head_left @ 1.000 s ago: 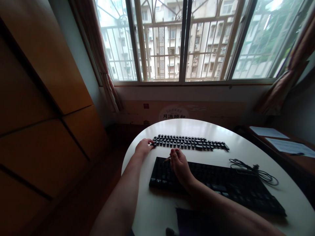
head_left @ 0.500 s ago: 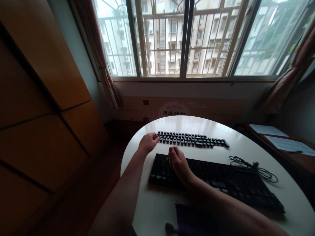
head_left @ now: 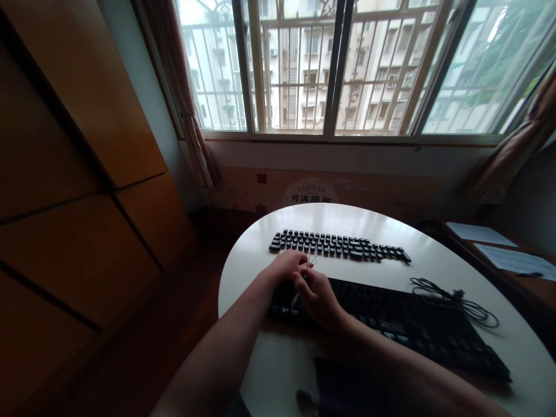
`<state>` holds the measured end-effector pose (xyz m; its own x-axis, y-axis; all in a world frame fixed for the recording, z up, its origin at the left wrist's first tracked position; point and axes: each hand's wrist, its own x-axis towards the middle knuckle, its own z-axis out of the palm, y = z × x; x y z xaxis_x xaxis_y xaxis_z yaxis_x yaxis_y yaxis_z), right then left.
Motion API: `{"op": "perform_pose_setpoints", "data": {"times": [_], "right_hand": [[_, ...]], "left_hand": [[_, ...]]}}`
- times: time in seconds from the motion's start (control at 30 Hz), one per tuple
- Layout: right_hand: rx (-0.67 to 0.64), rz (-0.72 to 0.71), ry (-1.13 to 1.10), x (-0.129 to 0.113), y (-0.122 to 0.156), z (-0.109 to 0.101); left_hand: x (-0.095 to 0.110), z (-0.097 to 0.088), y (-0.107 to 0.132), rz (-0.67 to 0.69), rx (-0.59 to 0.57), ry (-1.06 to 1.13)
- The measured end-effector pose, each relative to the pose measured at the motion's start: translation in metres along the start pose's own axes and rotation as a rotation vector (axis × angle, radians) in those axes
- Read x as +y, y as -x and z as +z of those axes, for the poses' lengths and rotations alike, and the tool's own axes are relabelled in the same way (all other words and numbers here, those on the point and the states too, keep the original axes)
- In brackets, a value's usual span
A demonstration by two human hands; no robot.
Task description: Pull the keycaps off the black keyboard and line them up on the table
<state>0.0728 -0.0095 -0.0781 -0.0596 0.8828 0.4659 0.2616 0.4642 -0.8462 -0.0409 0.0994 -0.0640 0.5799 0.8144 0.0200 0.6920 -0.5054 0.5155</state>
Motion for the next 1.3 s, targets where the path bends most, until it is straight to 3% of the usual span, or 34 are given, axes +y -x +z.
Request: {"op": "perform_pose_setpoints", "data": {"times": [0.2, 0.37, 0.57, 0.87, 1.3], "right_hand": [[-0.167, -0.045, 0.053, -0.025, -0.009, -0.020], [-0.268, 0.006, 0.032, -0.012, -0.009, -0.020], [-0.206, 0.056, -0.068, 0.009, -0.003, -0.013], [-0.232, 0.037, 0.046, 0.006, 0.002, -0.014], [-0.295, 0.023, 0.009, 0.000, 0.002, -0.015]], "left_hand": [[-0.004, 0.002, -0.006, 0.065, -0.024, -0.171], [-0.005, 0.002, -0.007, 0.073, -0.030, -0.231], [-0.004, 0.002, -0.008, 0.065, -0.041, -0.251], [-0.002, 0.003, -0.007, 0.059, -0.008, -0.245], [0.002, 0.002, -0.004, 0.054, 0.005, -0.241]]}}
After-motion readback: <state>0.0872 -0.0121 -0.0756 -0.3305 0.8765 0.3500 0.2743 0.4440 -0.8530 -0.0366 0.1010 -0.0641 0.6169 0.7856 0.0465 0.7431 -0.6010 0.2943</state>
